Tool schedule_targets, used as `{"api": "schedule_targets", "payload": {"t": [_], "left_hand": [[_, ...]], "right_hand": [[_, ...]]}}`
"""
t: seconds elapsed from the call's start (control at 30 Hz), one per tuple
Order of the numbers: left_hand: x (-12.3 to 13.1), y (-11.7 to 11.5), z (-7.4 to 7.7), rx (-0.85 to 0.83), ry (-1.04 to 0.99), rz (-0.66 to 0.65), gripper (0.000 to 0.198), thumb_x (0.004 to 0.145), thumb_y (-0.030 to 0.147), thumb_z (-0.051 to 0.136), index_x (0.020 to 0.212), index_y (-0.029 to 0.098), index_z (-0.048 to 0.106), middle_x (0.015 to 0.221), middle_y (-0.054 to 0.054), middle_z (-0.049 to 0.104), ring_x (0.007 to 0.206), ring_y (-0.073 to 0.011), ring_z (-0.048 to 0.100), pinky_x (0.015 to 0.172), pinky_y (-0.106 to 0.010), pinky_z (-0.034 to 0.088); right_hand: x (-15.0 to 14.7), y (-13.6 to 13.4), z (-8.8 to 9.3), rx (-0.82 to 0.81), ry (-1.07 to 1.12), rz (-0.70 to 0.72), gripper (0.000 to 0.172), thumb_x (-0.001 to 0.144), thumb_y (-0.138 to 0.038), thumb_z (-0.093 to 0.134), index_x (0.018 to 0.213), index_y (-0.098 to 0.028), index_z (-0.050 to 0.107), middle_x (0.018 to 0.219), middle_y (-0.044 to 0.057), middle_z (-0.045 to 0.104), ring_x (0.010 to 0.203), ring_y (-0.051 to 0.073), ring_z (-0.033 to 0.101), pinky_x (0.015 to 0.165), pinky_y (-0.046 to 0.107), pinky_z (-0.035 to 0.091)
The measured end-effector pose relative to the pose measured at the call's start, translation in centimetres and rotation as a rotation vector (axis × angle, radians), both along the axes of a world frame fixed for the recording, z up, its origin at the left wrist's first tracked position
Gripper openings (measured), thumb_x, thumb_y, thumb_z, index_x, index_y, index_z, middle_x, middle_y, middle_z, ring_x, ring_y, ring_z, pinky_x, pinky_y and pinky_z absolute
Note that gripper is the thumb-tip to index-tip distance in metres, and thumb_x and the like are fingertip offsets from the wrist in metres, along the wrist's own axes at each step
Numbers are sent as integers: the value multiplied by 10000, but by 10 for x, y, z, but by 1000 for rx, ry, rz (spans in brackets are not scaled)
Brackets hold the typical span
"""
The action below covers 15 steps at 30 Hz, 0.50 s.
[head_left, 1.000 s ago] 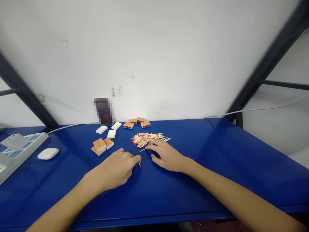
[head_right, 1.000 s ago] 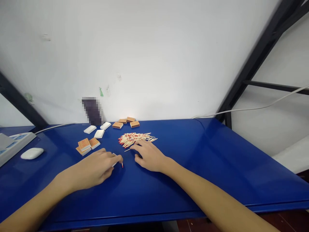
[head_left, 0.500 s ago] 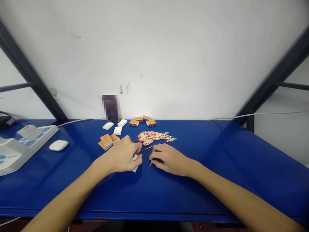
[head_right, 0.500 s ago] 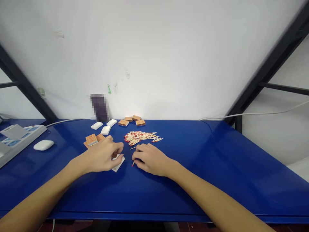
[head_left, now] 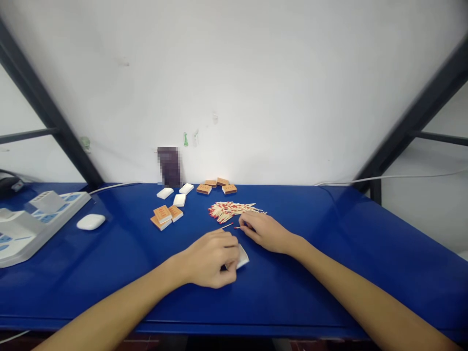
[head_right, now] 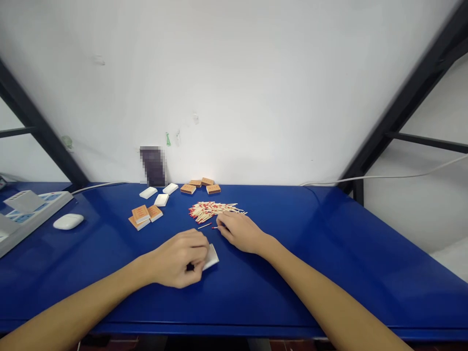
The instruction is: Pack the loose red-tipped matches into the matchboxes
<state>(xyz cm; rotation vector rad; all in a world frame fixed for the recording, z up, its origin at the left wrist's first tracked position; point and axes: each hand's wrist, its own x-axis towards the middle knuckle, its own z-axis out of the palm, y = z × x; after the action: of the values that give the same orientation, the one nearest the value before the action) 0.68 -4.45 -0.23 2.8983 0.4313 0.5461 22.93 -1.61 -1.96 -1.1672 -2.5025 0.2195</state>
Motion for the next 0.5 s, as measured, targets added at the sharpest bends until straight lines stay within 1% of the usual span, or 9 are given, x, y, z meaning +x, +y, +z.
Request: {"api": "schedule_targets", "payload": {"t": [0.03, 0.1, 0.13, 0.17, 0.23, 0.37, 0.43, 0.5], "left_hand": [[-4, 5, 2, -30, -50, 25, 161, 729, 115, 501, 622, 186, 405, 768, -32, 568, 705, -145, 509, 720, -304, 417], [-12, 15, 6, -126, -144, 108, 203, 741, 99, 457, 610, 193, 333, 801, -43, 572, 717, -141, 513, 687, -292, 417], [-16, 19, 7, -170, -190, 152, 233, 750, 96, 437, 605, 199, 286, 766, -35, 556, 687, -133, 501, 640, -281, 402], [-18, 22, 7, -203, -199, 158, 255, 751, 101, 435, 605, 203, 252, 730, -23, 535, 646, -124, 480, 602, -274, 383], [-20, 25, 4, -235, -188, 139, 283, 738, 110, 447, 609, 206, 214, 691, -11, 504, 608, -117, 443, 575, -273, 361], [-12, 20, -2, -203, -93, 18, 288, 647, 124, 480, 611, 209, 207, 607, 19, 399, 574, -126, 349, 588, -297, 353], [-8, 16, -2, -222, -41, -32, 300, 610, 131, 486, 616, 209, 196, 587, 24, 366, 592, -138, 348, 622, -308, 373], [-6, 12, 0, -262, -24, -73, 299, 604, 137, 484, 621, 206, 194, 592, 17, 384, 631, -150, 381, 681, -319, 399]], "right_hand": [[-1, -1, 0, -3, -3, 14, 122, 953, -190, 444, 852, -196, 511, 841, 25, 595, 744, 156, 517, 674, 268, 373], [-4, -4, 0, -9, -10, 45, 106, 938, -172, 450, 856, -196, 513, 839, 25, 592, 738, 154, 515, 667, 263, 369], [-5, -6, 1, -11, -16, 55, 103, 932, -163, 453, 856, -197, 513, 836, 23, 591, 733, 152, 513, 664, 261, 366], [-6, -7, 1, -13, -21, 59, 102, 926, -156, 454, 854, -197, 513, 832, 21, 589, 728, 150, 511, 661, 260, 362], [-8, -9, 1, -16, -25, 48, 102, 918, -148, 456, 852, -198, 514, 825, 17, 585, 720, 148, 509, 652, 258, 354], [-8, -8, 0, -19, -16, 21, 101, 925, -168, 464, 844, -197, 517, 812, 12, 580, 709, 145, 507, 639, 256, 349], [-8, -7, 0, -18, -11, 17, 107, 929, -173, 462, 844, -196, 522, 808, 11, 578, 702, 144, 505, 636, 256, 353], [-9, -7, -1, -18, -7, 6, 106, 932, -180, 465, 854, -197, 536, 814, 13, 582, 698, 144, 508, 634, 257, 363]]}}
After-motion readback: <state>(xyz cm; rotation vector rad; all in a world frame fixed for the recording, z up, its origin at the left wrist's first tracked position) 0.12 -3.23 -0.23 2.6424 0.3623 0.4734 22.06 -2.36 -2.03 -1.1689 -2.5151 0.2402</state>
